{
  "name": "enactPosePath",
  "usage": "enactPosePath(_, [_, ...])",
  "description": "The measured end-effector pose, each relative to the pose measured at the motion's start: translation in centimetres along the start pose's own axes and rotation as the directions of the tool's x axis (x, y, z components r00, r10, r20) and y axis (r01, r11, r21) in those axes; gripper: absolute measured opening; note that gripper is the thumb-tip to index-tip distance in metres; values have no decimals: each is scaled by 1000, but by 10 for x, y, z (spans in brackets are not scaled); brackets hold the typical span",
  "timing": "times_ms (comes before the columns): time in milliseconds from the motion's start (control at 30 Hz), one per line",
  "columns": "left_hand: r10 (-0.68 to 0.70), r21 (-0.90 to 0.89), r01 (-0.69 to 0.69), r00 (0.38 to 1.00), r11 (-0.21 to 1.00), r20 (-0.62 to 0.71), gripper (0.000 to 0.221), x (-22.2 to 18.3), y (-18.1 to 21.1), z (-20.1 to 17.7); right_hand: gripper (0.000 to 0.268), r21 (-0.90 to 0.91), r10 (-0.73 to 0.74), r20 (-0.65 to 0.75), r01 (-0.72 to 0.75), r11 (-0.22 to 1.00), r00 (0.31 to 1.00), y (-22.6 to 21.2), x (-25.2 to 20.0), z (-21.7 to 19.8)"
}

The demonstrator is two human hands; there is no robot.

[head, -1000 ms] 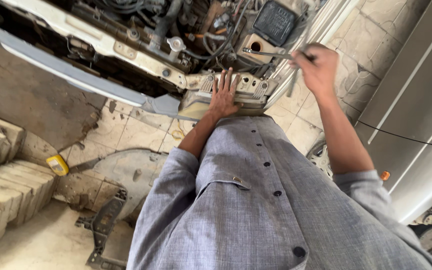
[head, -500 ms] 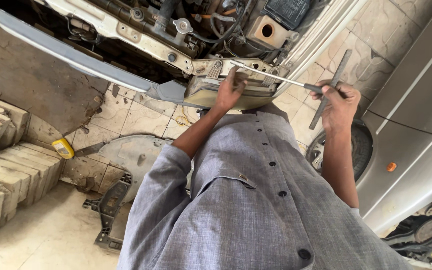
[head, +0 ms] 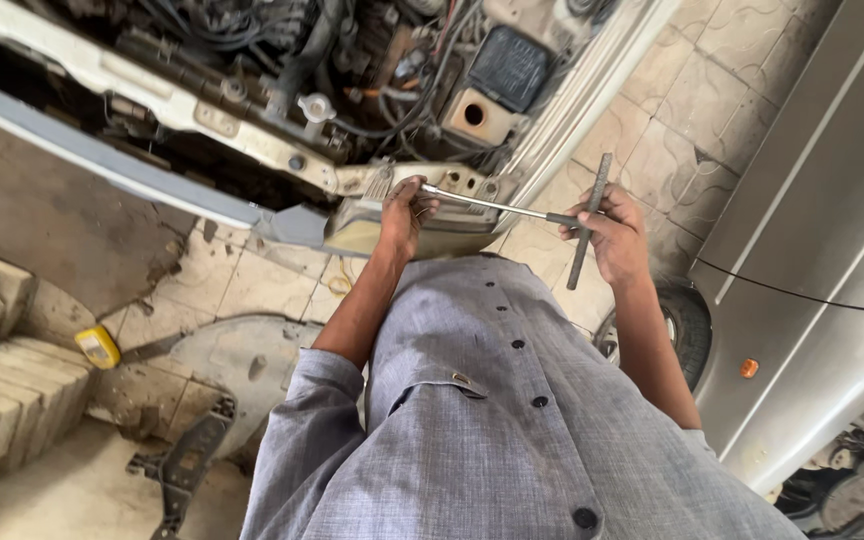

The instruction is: The person manipulates internal components of a car engine bay, using a metal tool to unscrew and reattach various parts while checking the fluid reservoir.

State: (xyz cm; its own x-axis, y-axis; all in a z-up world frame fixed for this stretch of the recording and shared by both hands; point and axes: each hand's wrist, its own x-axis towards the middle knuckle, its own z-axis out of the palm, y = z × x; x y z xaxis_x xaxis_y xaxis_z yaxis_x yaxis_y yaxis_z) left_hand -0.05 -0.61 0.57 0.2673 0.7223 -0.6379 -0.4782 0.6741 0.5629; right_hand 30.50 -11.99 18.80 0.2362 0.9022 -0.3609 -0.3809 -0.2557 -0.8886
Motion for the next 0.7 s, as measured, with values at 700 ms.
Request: enactPosePath(700, [269,599,-794,557,-104,786,34,218,-20,401,15,-75,25,-797,-139,987,604,72,-114,-192])
